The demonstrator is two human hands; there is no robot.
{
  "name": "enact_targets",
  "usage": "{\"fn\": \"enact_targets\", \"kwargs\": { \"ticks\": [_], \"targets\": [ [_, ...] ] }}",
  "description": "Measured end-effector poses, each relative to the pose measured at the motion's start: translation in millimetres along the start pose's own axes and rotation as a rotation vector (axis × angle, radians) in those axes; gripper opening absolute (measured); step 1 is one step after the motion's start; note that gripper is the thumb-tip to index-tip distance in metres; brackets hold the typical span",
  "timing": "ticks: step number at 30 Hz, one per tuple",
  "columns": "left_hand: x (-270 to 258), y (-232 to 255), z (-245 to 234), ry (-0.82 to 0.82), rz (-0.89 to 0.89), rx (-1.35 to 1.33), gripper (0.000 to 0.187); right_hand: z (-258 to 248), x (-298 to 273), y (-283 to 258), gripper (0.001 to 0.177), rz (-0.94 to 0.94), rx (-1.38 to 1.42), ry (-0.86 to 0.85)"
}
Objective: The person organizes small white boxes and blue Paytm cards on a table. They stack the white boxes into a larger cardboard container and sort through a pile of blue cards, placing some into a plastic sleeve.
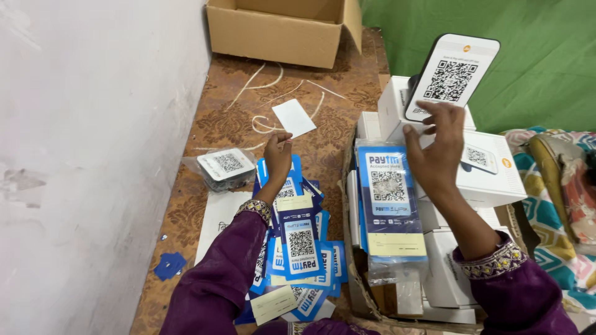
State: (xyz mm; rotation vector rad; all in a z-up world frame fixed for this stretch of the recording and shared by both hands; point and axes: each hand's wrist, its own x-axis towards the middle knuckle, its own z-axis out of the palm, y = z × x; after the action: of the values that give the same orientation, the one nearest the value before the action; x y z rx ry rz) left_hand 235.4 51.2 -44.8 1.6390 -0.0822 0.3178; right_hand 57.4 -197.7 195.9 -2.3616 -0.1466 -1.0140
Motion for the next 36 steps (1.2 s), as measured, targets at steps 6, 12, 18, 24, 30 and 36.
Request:
{"fn": "enact_targets", "kwargs": {
  "ticks": [6,12,18,24,30,36],
  "targets": [
    [-24.1,-32.5,-87.8,0.476,0.073,0.654,0.054,41.1,-26.8,-71.3,0.021,-0.057,0.131,-0.347],
    [-11.4,-114.6,-151.3,0.706,-0.245,0.543,0.092,62.2,-49.1,-93.3,0.021,-0.004,0.16,-0.577],
    [-8.0,-157.1,-176.2,0.453,-0.314,0.373,0.069,78.6,-72.4,-92.5,0.031,0.176,0.031,-0.858],
    [-17.3,-155.3,-185.4,0.439,-0.363,0.358,0.07,87.4,-91.1,-101.1,0.036,0.122,0.085,-0.902],
    [-56.5,-135.9,-189.5,0.373,-0.447,-0.131,0.062,89.4,-112.4,-103.7,0.033,0.156,0.127,-0.954],
    [-108.1,-84.5,-180.5,0.165,-0.633,-0.885,0.051,95.8,-136.2,-89.1,0.044,0.257,0.153,-1.037]
  ]
}}
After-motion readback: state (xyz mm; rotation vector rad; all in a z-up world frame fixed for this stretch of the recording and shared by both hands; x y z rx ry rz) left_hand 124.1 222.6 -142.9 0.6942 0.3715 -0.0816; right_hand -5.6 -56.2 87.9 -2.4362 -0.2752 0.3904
